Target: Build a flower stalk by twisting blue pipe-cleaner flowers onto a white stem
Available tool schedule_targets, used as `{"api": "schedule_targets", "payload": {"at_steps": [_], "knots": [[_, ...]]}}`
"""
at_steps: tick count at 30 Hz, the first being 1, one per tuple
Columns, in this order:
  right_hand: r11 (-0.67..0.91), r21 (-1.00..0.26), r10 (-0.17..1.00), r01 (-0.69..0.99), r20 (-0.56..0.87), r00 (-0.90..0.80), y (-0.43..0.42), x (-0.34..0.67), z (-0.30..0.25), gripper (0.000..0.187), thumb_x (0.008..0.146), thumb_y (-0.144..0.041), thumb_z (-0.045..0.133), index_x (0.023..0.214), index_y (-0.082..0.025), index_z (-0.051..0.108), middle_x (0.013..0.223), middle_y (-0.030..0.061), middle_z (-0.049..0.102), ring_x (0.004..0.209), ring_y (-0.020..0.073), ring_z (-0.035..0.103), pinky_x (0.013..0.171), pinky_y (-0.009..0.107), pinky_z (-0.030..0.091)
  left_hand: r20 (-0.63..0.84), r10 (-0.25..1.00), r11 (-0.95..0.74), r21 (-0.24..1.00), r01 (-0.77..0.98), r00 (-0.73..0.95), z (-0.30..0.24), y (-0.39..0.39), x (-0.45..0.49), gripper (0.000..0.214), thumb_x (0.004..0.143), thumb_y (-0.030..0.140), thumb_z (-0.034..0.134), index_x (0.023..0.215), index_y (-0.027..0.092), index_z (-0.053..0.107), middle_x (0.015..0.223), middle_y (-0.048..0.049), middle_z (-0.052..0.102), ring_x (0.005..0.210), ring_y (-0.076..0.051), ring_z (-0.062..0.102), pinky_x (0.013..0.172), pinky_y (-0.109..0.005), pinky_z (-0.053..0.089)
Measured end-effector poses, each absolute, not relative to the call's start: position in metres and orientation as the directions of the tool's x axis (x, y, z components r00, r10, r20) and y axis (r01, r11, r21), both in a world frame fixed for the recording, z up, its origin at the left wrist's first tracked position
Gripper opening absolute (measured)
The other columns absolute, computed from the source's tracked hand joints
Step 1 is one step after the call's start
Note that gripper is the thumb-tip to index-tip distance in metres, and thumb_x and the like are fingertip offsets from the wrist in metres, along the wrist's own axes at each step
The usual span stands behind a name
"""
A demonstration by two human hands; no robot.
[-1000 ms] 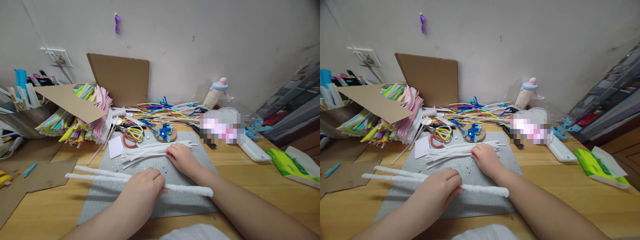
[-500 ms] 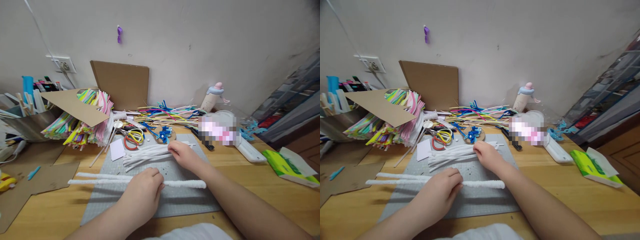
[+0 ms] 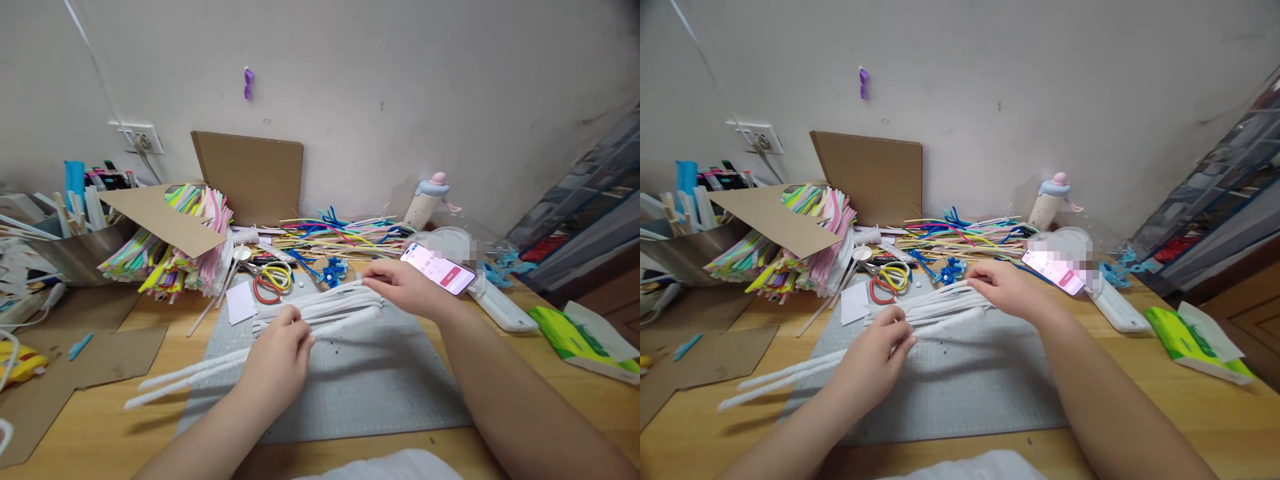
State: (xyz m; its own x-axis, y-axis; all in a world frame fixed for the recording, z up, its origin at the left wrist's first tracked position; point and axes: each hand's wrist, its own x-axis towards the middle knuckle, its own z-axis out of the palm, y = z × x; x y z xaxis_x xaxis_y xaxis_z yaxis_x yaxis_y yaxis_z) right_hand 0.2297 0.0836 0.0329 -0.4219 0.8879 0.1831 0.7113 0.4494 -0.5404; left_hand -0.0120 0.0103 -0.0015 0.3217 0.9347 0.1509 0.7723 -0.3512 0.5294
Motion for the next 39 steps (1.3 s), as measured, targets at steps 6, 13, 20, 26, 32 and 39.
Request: {"api": "schedule_targets", "payload": {"at_steps": [6, 13, 20, 26, 32, 39], "knots": [[0.359, -0.751, 0.896, 0.554, 0.111, -0.43, 0.065, 0.255, 0.029, 0.023, 0.082, -0.038, 0.048, 0.081, -0.017, 0.058, 0.079, 0.0027, 0.058, 0.075, 0.0159, 0.052, 0.064, 0.025, 0.04, 0.217, 0.919, -0.395, 0.535, 0.747, 0.33, 0.003, 0.012, -0.015, 0.021, 0.083, 0.026, 0.041, 0.071, 0.02, 0.057, 0.1, -0.0074, 0.051, 0.093, -0.02, 0.049, 0.077, -0.032, 0.038], [0.361, -0.725, 0.868, 0.587, 0.03, -0.496, 0.054, 0.242, 0.03, 0.023, 0.083, -0.035, 0.047, 0.091, -0.018, 0.06, 0.078, 0.0021, 0.06, 0.067, 0.0138, 0.052, 0.06, 0.024, 0.041, 0.11, 0.888, -0.432, 0.531, 0.729, 0.446, 0.005, 0.007, -0.008, 0.02, 0.083, 0.022, 0.041, 0.067, 0.02, 0.053, 0.072, -0.0015, 0.056, 0.072, -0.015, 0.051, 0.063, -0.026, 0.035], [0.576, -0.532, 0.746, 0.621, 0.03, -0.665, 0.023, 0.195, 0.017, 0.016, 0.083, -0.023, 0.049, 0.089, -0.021, 0.064, 0.078, 0.0014, 0.065, 0.071, 0.0139, 0.055, 0.06, 0.022, 0.037, 0.048, 0.825, -0.503, 0.517, 0.692, 0.563, -0.01, -0.007, 0.01, 0.017, 0.081, 0.018, 0.042, 0.073, 0.02, 0.057, 0.078, -0.0022, 0.06, 0.076, -0.016, 0.052, 0.064, -0.025, 0.034], [0.557, -0.319, 0.824, 0.767, 0.332, -0.46, 0.025, 0.205, 0.025, 0.024, 0.088, -0.021, 0.04, 0.098, -0.021, 0.062, 0.082, 0.0041, 0.062, 0.073, 0.0142, 0.056, 0.064, 0.023, 0.036, -0.068, 0.896, -0.303, 0.627, 0.718, 0.438, -0.009, 0.003, 0.002, 0.025, 0.083, 0.026, 0.039, 0.067, 0.02, 0.056, 0.062, 0.0007, 0.059, 0.062, -0.014, 0.051, 0.057, -0.024, 0.031], [0.724, -0.189, 0.687, 0.663, 0.284, -0.669, 0.014, 0.199, 0.022, 0.025, 0.088, -0.021, 0.04, 0.109, -0.024, 0.054, 0.073, 0.0025, 0.063, 0.068, 0.0148, 0.057, 0.057, 0.025, 0.032, -0.074, 0.929, -0.198, 0.726, 0.658, 0.362, -0.007, 0.016, -0.008, 0.024, 0.082, 0.027, 0.037, 0.065, 0.019, 0.053, 0.066, 0.0003, 0.059, 0.064, -0.015, 0.051, 0.058, -0.024, 0.033], [0.693, -0.201, 0.721, 0.692, 0.204, -0.663, 0.011, 0.186, 0.008, 0.02, 0.089, -0.023, 0.037, 0.082, -0.018, 0.055, 0.069, 0.0039, 0.062, 0.067, 0.015, 0.056, 0.058, 0.025, 0.031, -0.1, 0.917, -0.164, 0.787, 0.595, 0.386, -0.014, 0.02, -0.012, 0.019, 0.08, 0.022, 0.037, 0.071, 0.019, 0.053, 0.071, 0.0007, 0.06, 0.069, -0.015, 0.051, 0.062, -0.024, 0.036]]}}
